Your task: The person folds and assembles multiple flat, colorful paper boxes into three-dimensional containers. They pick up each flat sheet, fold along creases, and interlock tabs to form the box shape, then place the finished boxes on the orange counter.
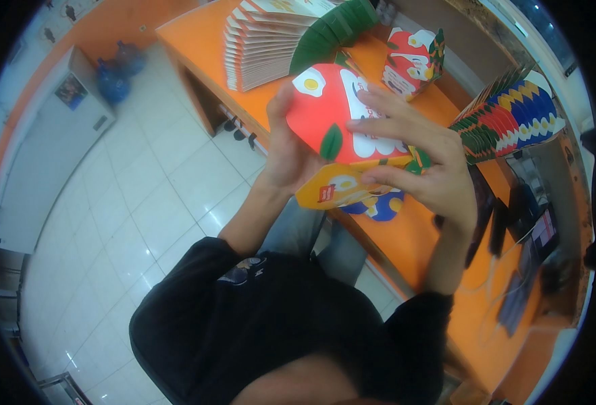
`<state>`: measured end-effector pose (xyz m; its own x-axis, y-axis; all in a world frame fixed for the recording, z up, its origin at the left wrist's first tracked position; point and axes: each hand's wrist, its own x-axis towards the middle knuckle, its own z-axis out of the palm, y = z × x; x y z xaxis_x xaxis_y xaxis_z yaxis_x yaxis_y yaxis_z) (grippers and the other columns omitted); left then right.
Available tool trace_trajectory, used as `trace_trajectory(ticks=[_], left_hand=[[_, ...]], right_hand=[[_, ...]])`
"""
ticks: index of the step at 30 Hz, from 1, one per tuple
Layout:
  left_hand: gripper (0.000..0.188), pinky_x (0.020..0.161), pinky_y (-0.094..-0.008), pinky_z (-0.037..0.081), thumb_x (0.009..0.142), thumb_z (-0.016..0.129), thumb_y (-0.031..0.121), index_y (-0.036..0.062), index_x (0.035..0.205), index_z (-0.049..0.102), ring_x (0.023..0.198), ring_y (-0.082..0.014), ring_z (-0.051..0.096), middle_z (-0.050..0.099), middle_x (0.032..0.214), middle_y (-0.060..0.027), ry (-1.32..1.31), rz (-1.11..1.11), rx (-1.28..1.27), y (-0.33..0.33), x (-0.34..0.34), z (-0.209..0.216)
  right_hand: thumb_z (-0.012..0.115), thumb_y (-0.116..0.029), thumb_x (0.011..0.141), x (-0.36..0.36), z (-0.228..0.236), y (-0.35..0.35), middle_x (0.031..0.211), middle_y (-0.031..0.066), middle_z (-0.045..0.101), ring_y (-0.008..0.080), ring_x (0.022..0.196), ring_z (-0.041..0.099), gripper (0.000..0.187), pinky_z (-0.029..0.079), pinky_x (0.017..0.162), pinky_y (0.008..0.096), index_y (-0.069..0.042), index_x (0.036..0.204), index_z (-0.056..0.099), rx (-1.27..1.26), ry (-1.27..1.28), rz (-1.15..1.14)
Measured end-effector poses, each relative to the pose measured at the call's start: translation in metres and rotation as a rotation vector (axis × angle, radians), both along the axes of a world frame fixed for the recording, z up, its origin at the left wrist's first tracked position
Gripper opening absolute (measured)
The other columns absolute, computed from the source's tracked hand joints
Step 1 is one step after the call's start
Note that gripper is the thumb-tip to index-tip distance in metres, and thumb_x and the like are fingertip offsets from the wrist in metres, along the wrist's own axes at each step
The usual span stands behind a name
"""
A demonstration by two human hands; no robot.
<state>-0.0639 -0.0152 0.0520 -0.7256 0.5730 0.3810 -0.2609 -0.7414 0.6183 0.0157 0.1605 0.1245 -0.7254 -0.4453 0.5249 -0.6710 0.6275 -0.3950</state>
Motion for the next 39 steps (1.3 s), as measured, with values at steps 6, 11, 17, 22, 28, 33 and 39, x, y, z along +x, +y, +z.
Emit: trace_trajectory(ticks=[6, 11, 17, 22, 28, 33, 39], left_hand=[[0.066, 0.094, -0.0365, 0.049, 0.092, 0.044, 0.052, 0.0000, 0.132, 0.042, 0.111, -0.0232, 0.059, 0.057, 0.126, -0.0142, 0.039, 0.116, -0.129, -0.005, 0.011, 0.007], [0.050, 0.092, -0.0334, 0.050, 0.093, 0.055, 0.035, 0.0019, 0.130, 0.046, 0.109, -0.0190, 0.061, 0.059, 0.122, -0.0112, 0.034, 0.090, -0.227, -0.012, 0.012, 0.004], [0.041, 0.084, -0.0290, 0.053, 0.092, 0.061, 0.027, 0.0033, 0.123, 0.052, 0.099, -0.0167, 0.065, 0.064, 0.111, -0.0085, -0.080, -0.024, -0.252, -0.005, 0.013, 0.004], [0.040, 0.083, -0.0293, 0.053, 0.092, 0.059, 0.025, 0.0025, 0.124, 0.051, 0.098, -0.0171, 0.065, 0.064, 0.112, -0.0090, -0.123, -0.119, -0.249, -0.001, 0.012, 0.003], [0.040, 0.084, -0.0309, 0.052, 0.090, 0.060, 0.022, 0.0022, 0.124, 0.051, 0.100, -0.0170, 0.064, 0.063, 0.112, -0.0092, -0.113, -0.080, -0.282, 0.004, 0.014, 0.003], [0.044, 0.085, -0.0307, 0.052, 0.090, 0.063, 0.027, 0.0020, 0.124, 0.050, 0.099, -0.0183, 0.064, 0.063, 0.111, -0.0096, 0.050, -0.054, -0.379, 0.003, 0.023, 0.005], [0.039, 0.085, -0.0294, 0.051, 0.093, 0.062, 0.027, 0.0025, 0.123, 0.052, 0.099, -0.0148, 0.063, 0.064, 0.110, -0.0071, 0.232, -0.088, -0.493, 0.002, 0.024, 0.000]], right_hand=[[0.086, -0.014, 0.057, 0.005, 0.001, -0.004, 0.129, 0.0122, 0.058, 0.0301, 0.124, 0.052, 0.068, 0.041, 0.102, 0.0383, -0.009, 0.120, 0.062, -0.042, -0.009, -0.133], [0.087, -0.023, 0.058, 0.003, -0.003, -0.011, 0.136, 0.0156, 0.048, 0.0315, 0.119, 0.052, 0.070, 0.045, 0.094, 0.0377, -0.014, 0.122, 0.060, -0.050, 0.033, -0.213], [0.086, -0.026, 0.058, 0.000, -0.007, -0.014, 0.141, 0.0221, 0.041, 0.0373, 0.128, 0.045, 0.074, 0.041, 0.099, 0.0400, -0.013, 0.125, 0.057, -0.090, -0.036, -0.192], [0.087, -0.027, 0.059, 0.002, -0.007, -0.010, 0.141, 0.0248, 0.040, 0.0384, 0.129, 0.044, 0.075, 0.040, 0.102, 0.0405, -0.010, 0.124, 0.056, -0.083, -0.057, -0.189], [0.088, -0.035, 0.061, 0.005, -0.004, -0.006, 0.140, 0.0267, 0.042, 0.0384, 0.134, 0.039, 0.077, 0.038, 0.104, 0.0415, -0.007, 0.125, 0.055, -0.093, -0.123, -0.187], [0.078, -0.036, 0.075, 0.002, -0.003, 0.001, 0.134, 0.0242, 0.049, 0.0344, 0.132, 0.043, 0.065, 0.036, 0.105, 0.0396, -0.004, 0.127, 0.053, -0.159, -0.147, -0.223], [0.072, -0.034, 0.083, -0.014, -0.014, 0.008, 0.133, 0.0224, 0.052, 0.0309, 0.128, 0.048, 0.063, 0.036, 0.105, 0.0374, -0.003, 0.133, 0.049, -0.318, -0.182, -0.319]])
